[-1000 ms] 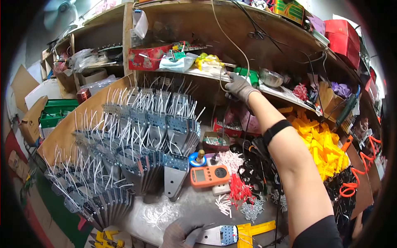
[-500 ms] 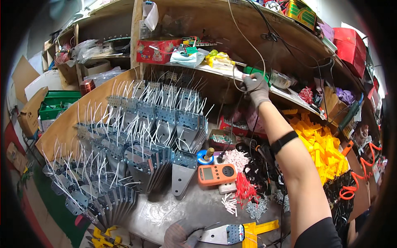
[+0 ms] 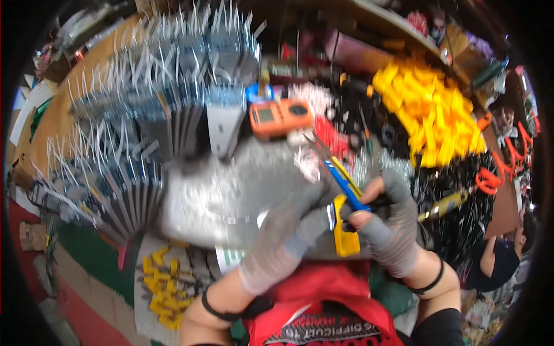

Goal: Assembling a handheld industrial tool or electronic hardware component involving filing, soldering, and screw fastening.

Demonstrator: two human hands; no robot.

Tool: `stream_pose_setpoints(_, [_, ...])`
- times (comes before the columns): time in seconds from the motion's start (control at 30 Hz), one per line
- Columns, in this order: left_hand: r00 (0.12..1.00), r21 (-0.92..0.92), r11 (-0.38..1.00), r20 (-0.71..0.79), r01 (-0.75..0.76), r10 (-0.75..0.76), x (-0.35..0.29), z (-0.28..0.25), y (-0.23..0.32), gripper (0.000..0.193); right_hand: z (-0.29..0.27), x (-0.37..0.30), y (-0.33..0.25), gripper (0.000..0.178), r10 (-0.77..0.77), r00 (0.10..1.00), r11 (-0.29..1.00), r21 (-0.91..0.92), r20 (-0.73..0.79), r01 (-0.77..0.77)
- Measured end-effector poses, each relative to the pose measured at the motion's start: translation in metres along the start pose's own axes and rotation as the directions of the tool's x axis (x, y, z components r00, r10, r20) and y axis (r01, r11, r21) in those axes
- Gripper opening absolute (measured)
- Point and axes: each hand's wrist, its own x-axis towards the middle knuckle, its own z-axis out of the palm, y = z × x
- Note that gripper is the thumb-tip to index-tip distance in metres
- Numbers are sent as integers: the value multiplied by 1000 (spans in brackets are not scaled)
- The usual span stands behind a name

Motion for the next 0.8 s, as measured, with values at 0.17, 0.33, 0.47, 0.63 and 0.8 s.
stream_pose_setpoints(0.17, [990, -461, 887, -105, 33, -92, -16, 23, 4, 46, 21, -33, 53, 23, -35, 988, 986, 164, 149, 11])
stream_pose_setpoints(0.33, [880, -407, 911, -405, 71, -249, -53, 11, -5, 42, 12, -55, 56, 21, 267, 933, 927, 200, 240, -317])
stream_pose_setpoints(0.47, [945, 285, 952, -326, 112, -14, -86, 17, -8, 36, 7, -60, 69, 19, 357, 900, 890, 201, 248, -408])
stream_pose_setpoints(0.63, [984, 588, 809, -148, 8, 98, -97, 24, -9, 37, 9, -61, 73, 19, 341, 890, 873, 250, 303, -420])
stream_pose_setpoints(0.8, [973, 471, 880, -169, -63, 160, -89, 39, -20, 37, 8, -63, 83, 19, 291, 909, 891, 261, 300, -371])
